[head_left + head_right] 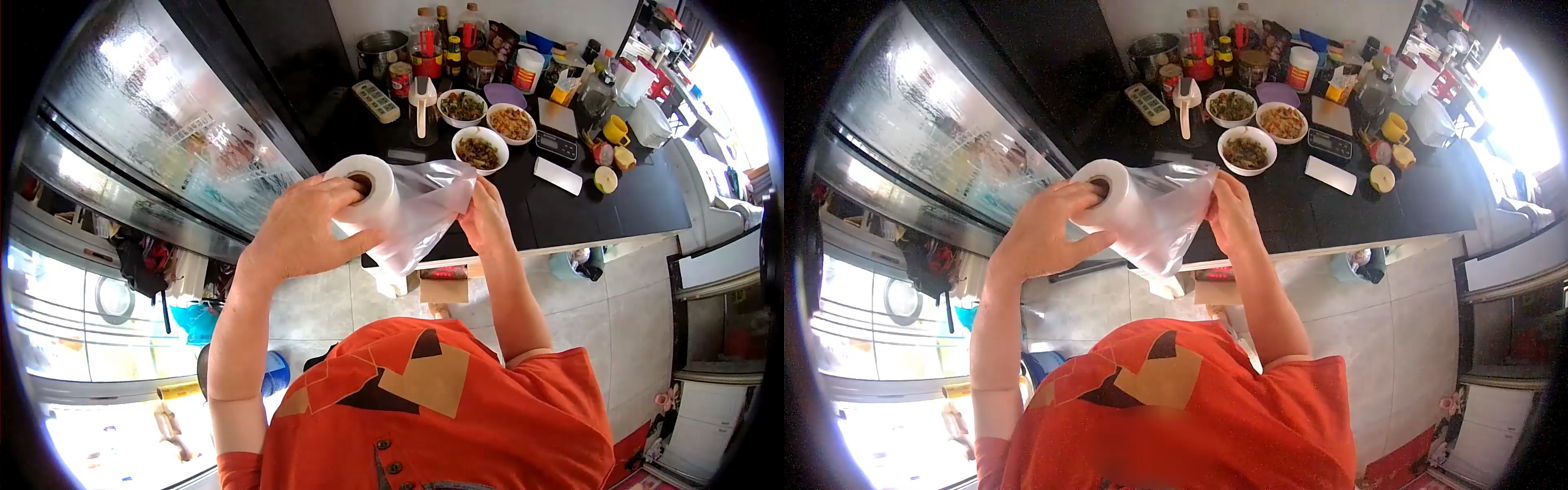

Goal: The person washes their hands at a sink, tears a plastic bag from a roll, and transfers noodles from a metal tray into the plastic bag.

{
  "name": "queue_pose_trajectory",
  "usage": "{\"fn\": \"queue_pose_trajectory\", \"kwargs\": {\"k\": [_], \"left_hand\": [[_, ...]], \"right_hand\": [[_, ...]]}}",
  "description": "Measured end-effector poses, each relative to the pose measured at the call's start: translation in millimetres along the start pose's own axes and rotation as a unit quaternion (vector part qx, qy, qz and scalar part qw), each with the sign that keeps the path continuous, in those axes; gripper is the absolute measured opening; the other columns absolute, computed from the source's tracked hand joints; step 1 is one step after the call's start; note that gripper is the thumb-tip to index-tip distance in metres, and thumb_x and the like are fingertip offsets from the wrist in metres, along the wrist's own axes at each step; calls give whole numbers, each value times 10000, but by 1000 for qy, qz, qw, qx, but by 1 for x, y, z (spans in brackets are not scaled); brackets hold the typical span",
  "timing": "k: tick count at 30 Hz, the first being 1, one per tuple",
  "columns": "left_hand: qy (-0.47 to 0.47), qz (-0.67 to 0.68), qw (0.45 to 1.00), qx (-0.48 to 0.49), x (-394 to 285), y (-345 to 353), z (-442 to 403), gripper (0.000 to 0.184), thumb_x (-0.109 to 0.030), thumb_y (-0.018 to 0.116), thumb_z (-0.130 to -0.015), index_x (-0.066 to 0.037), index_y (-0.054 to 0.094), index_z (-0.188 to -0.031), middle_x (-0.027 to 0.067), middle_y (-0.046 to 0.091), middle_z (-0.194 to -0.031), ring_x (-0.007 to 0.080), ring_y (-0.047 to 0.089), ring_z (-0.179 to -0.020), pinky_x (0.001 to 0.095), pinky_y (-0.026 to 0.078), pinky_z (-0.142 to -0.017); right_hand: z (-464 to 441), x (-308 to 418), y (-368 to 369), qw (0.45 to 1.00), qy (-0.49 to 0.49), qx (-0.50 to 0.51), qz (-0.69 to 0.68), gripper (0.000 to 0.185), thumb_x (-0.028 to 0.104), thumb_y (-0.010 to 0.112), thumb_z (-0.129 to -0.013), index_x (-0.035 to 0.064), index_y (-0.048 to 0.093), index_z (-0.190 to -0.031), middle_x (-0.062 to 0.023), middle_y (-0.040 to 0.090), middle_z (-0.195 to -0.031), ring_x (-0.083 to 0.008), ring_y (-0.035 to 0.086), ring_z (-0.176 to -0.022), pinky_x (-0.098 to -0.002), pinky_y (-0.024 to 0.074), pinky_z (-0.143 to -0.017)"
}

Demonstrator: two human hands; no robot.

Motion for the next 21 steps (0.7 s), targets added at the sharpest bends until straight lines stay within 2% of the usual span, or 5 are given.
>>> {"fn": "queue_pose_trajectory", "kwargs": {"k": [8, 10, 15, 16, 21], "left_hand": [[-81, 1, 996, 26, 1, 5, -8, 348, -331, 701, -737, 8, 632, -776, 176, 611, -767, 377, 559, -777, 415, 459, -722], [-86, 5, 996, 32, 0, 9, -10, 346, -328, 698, -737, 10, 622, -751, 182, 594, -739, 379, 553, -754, 414, 458, -707], [-119, -52, 991, 31, 13, 3, -12, 359, -367, 683, -725, -9, 657, -706, 155, 630, -729, 329, 605, -746, 408, 481, -697], [-157, -72, 980, 103, 20, 2, -10, 328, -333, 681, -730, -12, 668, -796, 167, 644, -823, 336, 610, -809, 394, 482, -750], [-98, 42, 993, 57, 30, -4, 8, 376, -171, 688, -733, 37, 612, -1037, 184, 627, -1014, 296, 612, -915, 364, 462, -814]], "right_hand": [[-2, 16, -6, 997, -30, 69, -21, 237, 263, 497, -947, 46, 590, -965, -26, 628, -897, -123, 602, -813, -280, 484, -712], [-4, 13, -2, 987, 21, 13, 156, 232, 271, 510, -947, 56, 594, -945, -6, 609, -872, -99, 572, -767, -243, 463, -686], [19, 12, 42, 888, -75, 98, 443, 150, 119, 605, -896, 10, 619, -999, 42, 554, -721, -25, 444, -630, -184, 390, -565], [21, 9, 38, 888, -94, 83, 443, 139, 109, 586, -906, 2, 622, -988, 40, 546, -695, -30, 436, -605, -189, 388, -548], [30, 10, 17, 880, -130, 26, 456, 134, 87, 540, -928, -12, 624, -959, 24, 544, -673, -49, 454, -588, -199, 399, -551]]}}
Point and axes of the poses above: each hand's wrist, its own z-axis away from the middle knuckle, its own y-axis out of the palm, x = y × z, the point moved 5 cm from there along -z, towards the middle knuckle
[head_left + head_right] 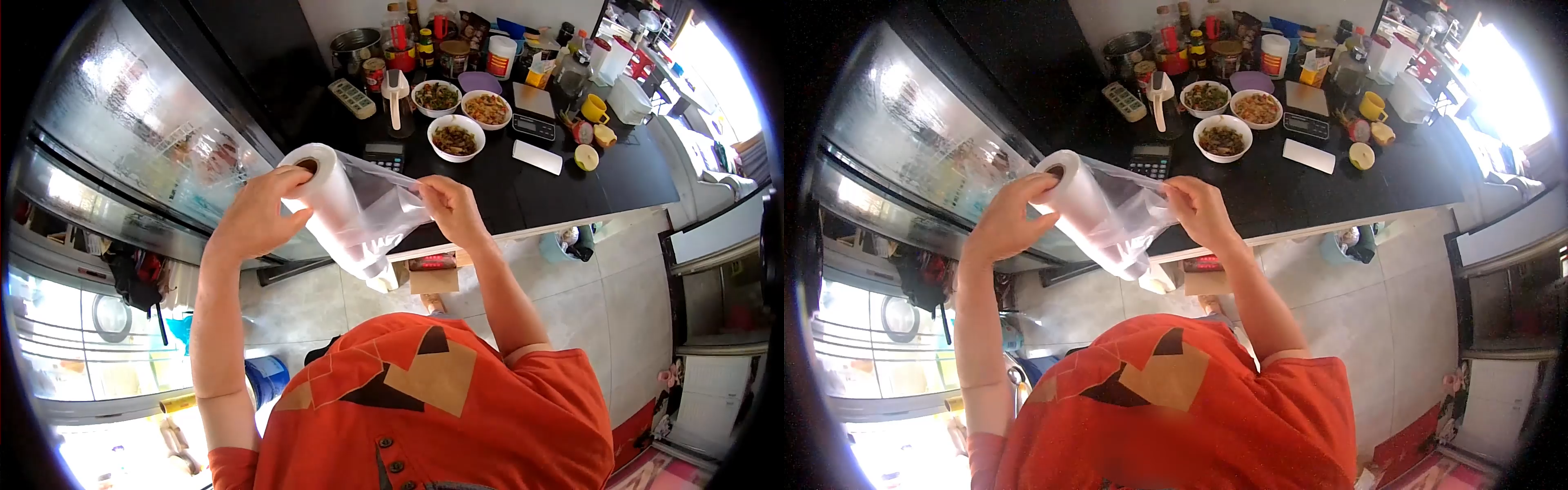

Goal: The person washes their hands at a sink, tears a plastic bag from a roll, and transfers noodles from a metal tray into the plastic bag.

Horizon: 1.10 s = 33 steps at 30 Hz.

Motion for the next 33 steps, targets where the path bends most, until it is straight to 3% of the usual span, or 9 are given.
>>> {"fn": "queue_pose_trajectory", "kwargs": {"k": [4, 6, 10, 14, 22, 25, 27, 30, 33], "left_hand": [[-4, -19, 994, -104, -7, 19, -7, 314, -221, 737, -704, 30, 619, -850, 142, 634, -864, 314, 589, -821, 379, 466, -746], [-23, -40, 986, -163, -7, 29, -7, 311, -237, 753, -692, 25, 613, -784, 124, 631, -811, 317, 578, -785, 382, 466, -719], [9, -89, 962, -260, -8, 34, -1, 373, -362, 775, -664, -20, 631, -704, 69, 646, -787, 331, 554, -713, 394, 496, -650], [52, -174, 933, -311, -5, 36, -1, 415, -408, 761, -678, -48, 565, -616, 63, 615, -694, 324, 552, -708, 392, 497, -584], [18, -95, 967, -235, 7, 28, -3, 377, -312, 749, -703, 3, 553, -635, 127, 585, -702, 337, 514, -711, 407, 450, -662], [-9, -75, 971, -228, 18, 25, -2, 355, -302, 758, -690, 7, 584, -672, 130, 602, -741, 334, 529, -728, 400, 459, -676], [-13, -78, 969, -235, 26, 21, 5, 352, -301, 768, -677, 8, 600, -693, 129, 610, -753, 330, 537, -731, 397, 464, -685], [-6, -74, 970, -233, 31, 13, 9, 366, -306, 786, -649, 9, 625, -741, 128, 623, -780, 324, 548, -756, 396, 470, -705], [15, -80, 976, -204, 20, 21, 11, 399, -318, 799, -624, 7, 630, -782, 125, 629, -820, 320, 546, -811, 399, 470, -726]], "right_hand": [[-2, -3, 11, 990, -68, -82, -93, 195, 153, 543, -932, -24, 616, -894, -2, 581, -678, -81, 541, -598, -245, 425, -533], [-1, -4, 32, 940, 127, -33, -313, 270, 226, 523, -946, -12, 615, -856, 18, 562, -656, -78, 505, -563, -254, 402, -507], [11, 0, 31, 984, 38, -163, 66, 329, 281, 524, -914, 9, 645, -775, -143, 612, -623, -270, 623, -596, -366, 442, -531], [81, -157, 9, 921, 88, -200, 324, 425, 308, 486, -935, -20, 597, -689, -257, 575, -678, -442, 567, -642, -485, 412, -546], [86, -166, -61, 887, 101, -299, 336, 477, 346, 438, -947, -9, 565, -655, -224, 574, -643, -413, 555, -599, -496, 401, -543], [148, -306, -115, 829, 171, -299, 440, 405, 328, 422, -940, 28, 645, -785, -172, 648, -792, -392, 614, -729, -502, 461, -628], [211, -309, -181, 711, 196, -283, 614, 239, 266, 514, -889, 79, 662, -913, -140, 646, -752, -361, 624, -729, -484, 485, -626], [213, -209, -240, 751, 338, -306, 478, 266, 305, 548, -886, 57, 647, -898, -147, 646, -808, -335, 624, -762, -463, 481, -648], [160, -123, -211, 842, -35, -310, 439, 207, 227, 621, -862, 22, 634, -838, -149, 617, -737, -338, 605, -682, -426, 465, -641]]}}
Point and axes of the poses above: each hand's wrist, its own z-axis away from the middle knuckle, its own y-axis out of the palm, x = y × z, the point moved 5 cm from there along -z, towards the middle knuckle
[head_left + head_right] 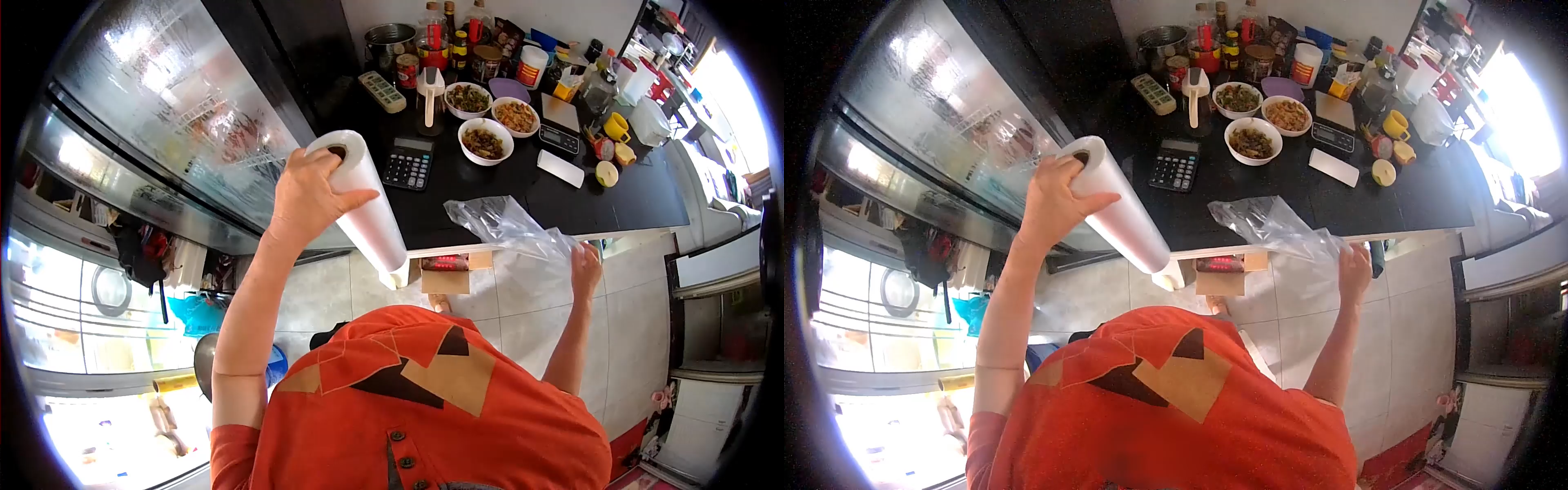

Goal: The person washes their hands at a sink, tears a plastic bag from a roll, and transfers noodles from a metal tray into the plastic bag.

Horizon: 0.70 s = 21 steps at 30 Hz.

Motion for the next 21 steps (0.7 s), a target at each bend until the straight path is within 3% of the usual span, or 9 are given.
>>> {"fn": "queue_pose_trajectory", "kwargs": {"k": [4, 5, 7, 8, 10, 13, 16, 18, 21], "left_hand": [[19, -21, 998, 64, -14, -2, 7, 466, -379, 792, -620, -11, 624, -851, 112, 630, -910, 332, 530, -930, 404, 474, -793], [14, -13, 995, 97, -17, -3, 10, 498, -424, 779, -636, -23, 625, -888, 92, 635, -931, 334, 530, -976, 406, 480, -829], [25, -15, 997, 73, -16, -2, 19, 486, -405, 787, -629, -37, 627, -903, 83, 631, -940, 337, 530, -980, 401, 484, -835], [39, -14, 998, 48, -17, -5, 24, 476, -395, 790, -627, -43, 627, -902, 78, 629, -942, 335, 532, -979, 399, 488, -826], [42, 3, 999, 26, -21, -11, 31, 454, -370, 798, -620, -55, 625, -898, 64, 626, -940, 325, 536, -987, 392, 503, -793], [48, 7, 999, 21, -23, -13, 39, 459, -360, 804, -608, -61, 630, -911, 59, 626, -938, 318, 533, -1002, 389, 510, -781], [87, 34, 995, -37, -28, -12, 47, 428, -317, 822, -573, -67, 618, -855, 46, 628, -919, 322, 557, -981, 390, 514, -781], [115, 62, 989, -74, -25, -11, 55, 414, -298, 830, -556, -67, 610, -819, 40, 630, -916, 324, 566, -979, 389, 517, -784], [159, 166, 953, -199, -6, -12, 78, 717, -381, 864, -542, -65, 526, -1090, 157, 555, -1170, 340, 549, -1091, 411, 522, -826]], "right_hand": [[-15, 78, 43, 935, 150, 200, -252, 251, 117, 666, -814, 72, 450, -694, 41, 441, -633, -44, 448, -634, -253, 391, -496], [-11, 115, 54, 885, 234, 261, -306, 234, 108, 680, -796, 67, 461, -724, 42, 439, -632, -47, 436, -616, -251, 390, -488], [4, 163, 85, 929, -22, 251, -270, 318, 111, 675, -762, 68, 518, -1035, -116, 610, -711, -269, 631, -648, -375, 481, -579], [-1, 209, 70, 905, 17, 385, -181, 521, 115, 680, -750, 105, 471, -1228, -190, 629, -830, -359, 636, -740, -417, 495, -664], [-17, 273, 46, 877, -48, 401, -261, 716, 166, 731, -733, 158, 393, -1364, -175, 630, -913, -341, 632, -843, -405, 499, -719], [-47, 342, 11, 888, -144, 319, -298, 761, 192, 755, -719, 180, 379, -1380, -173, 562, -1144, -321, 623, -919, -406, 510, -730], [-42, 390, 8, 877, -311, 316, -187, 822, 180, 786, -665, 225, 380, -1378, -170, 302, -1426, -290, 625, -964, -411, 536, -738], [-41, 408, 10, 875, -329, 306, -182, 813, 175, 788, -656, 222, 391, -1364, -178, 307, -1424, -301, 635, -933, -403, 541, -718], [-39, 420, 12, 874, -324, 312, -183, 750, 157, 790, -636, 201, 435, -1295, -206, 313, -1412, -337, 654, -844, -389, 551, -676]]}}
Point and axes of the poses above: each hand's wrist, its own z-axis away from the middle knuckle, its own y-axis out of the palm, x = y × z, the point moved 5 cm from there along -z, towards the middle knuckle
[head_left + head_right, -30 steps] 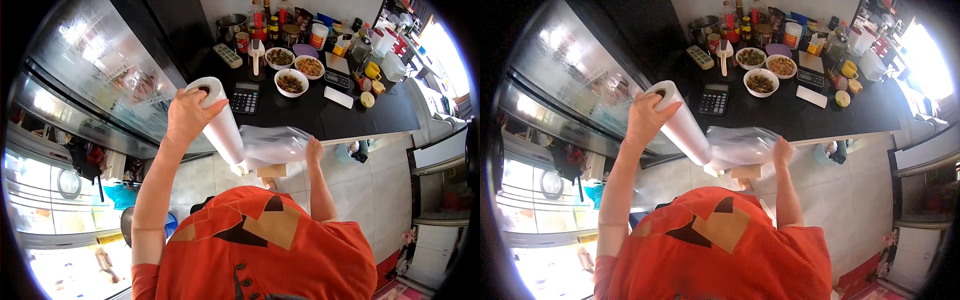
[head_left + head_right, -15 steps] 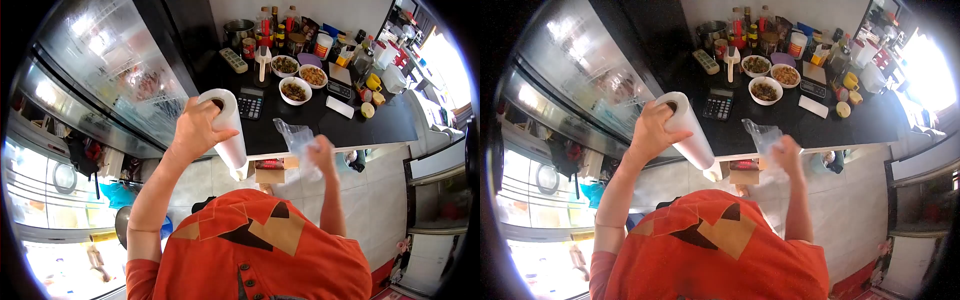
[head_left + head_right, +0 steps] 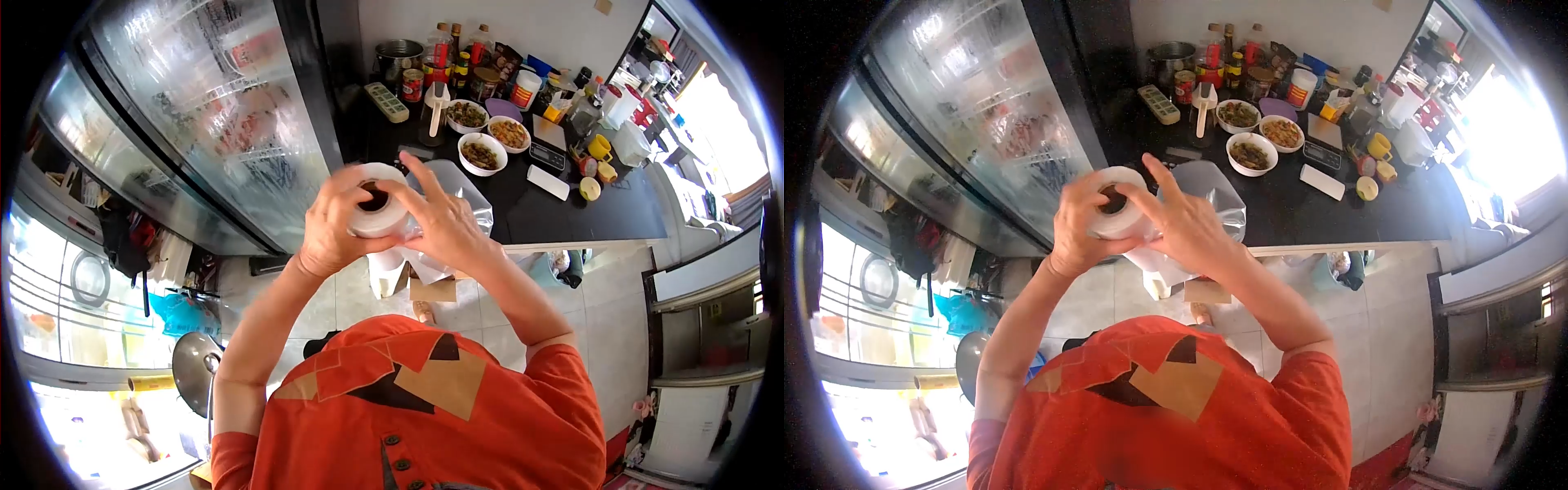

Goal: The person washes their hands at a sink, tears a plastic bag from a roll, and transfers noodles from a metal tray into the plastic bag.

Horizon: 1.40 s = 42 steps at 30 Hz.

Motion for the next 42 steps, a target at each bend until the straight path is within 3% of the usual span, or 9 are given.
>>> {"fn": "queue_pose_trajectory", "kwargs": {"k": [4, 5, 10, 15, 24, 27, 38, 39, 42], "left_hand": [[-36, -19, 999, -22, 2, -8, 18, 1167, -480, 865, -517, -45, 238, -1400, 230, 334, -1409, 356, 487, -1189, 412, 434, -972], [-215, 238, 947, 24, 22, 11, 45, 1309, -542, 844, -508, -21, 95, -1447, 233, 274, -1451, 334, 475, -1210, 400, 380, -1027], [-308, 409, 857, 49, 21, 30, 74, 1431, -565, 859, -486, -16, -38, -1456, 169, 377, -1392, 266, 468, -1219, 367, 351, -1053], [-357, 396, 842, 85, 37, 32, 41, 962, -446, 869, -542, -7, 426, -1275, 97, 563, -1176, 191, 539, -1092, 342, 404, -981], [-224, 263, 936, -72, 74, 38, -137, 874, -321, 743, -787, 18, 242, -1417, 186, 444, -1334, 237, 460, -1197, 353, 368, -1014], [-197, 155, 954, -167, 90, 34, -176, 812, -321, 690, -836, 37, 242, -1410, 228, 381, -1382, 299, 382, -1267, 393, 300, -1057], [-352, 240, 901, -78, 152, 79, -183, 461, -240, 514, -966, -1, 411, -1346, 99, 593, -1183, 146, 545, -1066, 283, 443, -886], [-362, 239, 898, -79, 158, 81, -181, 453, -236, 511, -967, -3, 417, -1344, 91, 596, -1178, 136, 551, -1049, 272, 451, -868], [-387, 224, 890, -85, 172, 83, -177, 424, -177, 502, -963, -5, 421, -1342, 88, 597, -1171, 122, 564, -1016, 255, 471, -828]], "right_hand": [[3, 19, 0, 999, 10, -31, 10, 647, 135, 790, -633, 162, 479, -1201, -243, 315, -1395, -356, 657, -850, -401, 553, -698], [5, 20, 1, 1000, 22, -11, -5, 659, 132, 799, -622, 188, 488, -1201, -205, 308, -1410, -344, 636, -916, -399, 545, -737], [9, 30, 12, 995, 13, 89, -34, 643, 166, 816, -626, 223, 510, -1188, -193, 297, -1422, -369, 579, -1073, -382, 529, -822], [-17, 4, 11, 994, 8, 20, -106, 454, 176, 817, -591, 81, 567, -958, -190, 530, -1052, -364, 590, -895, -412, 499, -756], [-138, -76, -111, 987, 6, -54, -148, 442, 254, 825, -592, 41, 632, -927, -157, 630, -825, -257, 628, -770, -396, 497, -732], [-192, -96, -158, 981, -2, -67, -180, 452, 198, 822, -637, 23, 616, -998, -48, 636, -871, -104, 605, -793, -278, 513, -678], [-399, -226, -185, 947, -143, -289, 13, 523, 221, 798, -705, -57, 597, -1099, -194, 662, -937, -258, 635, -835, -355, 511, -729], [-402, -223, -180, 979, 43, -200, 9, 507, 212, 794, -707, -27, 605, -1113, -190, 654, -1005, -280, 628, -923, -375, 499, -793], [-435, -270, -153, 975, 34, -216, 50, 547, 223, 802, -695, -6, 602, -1150, -185, 625, -1138, -309, 614, -1013, -391, 470, -891]]}}
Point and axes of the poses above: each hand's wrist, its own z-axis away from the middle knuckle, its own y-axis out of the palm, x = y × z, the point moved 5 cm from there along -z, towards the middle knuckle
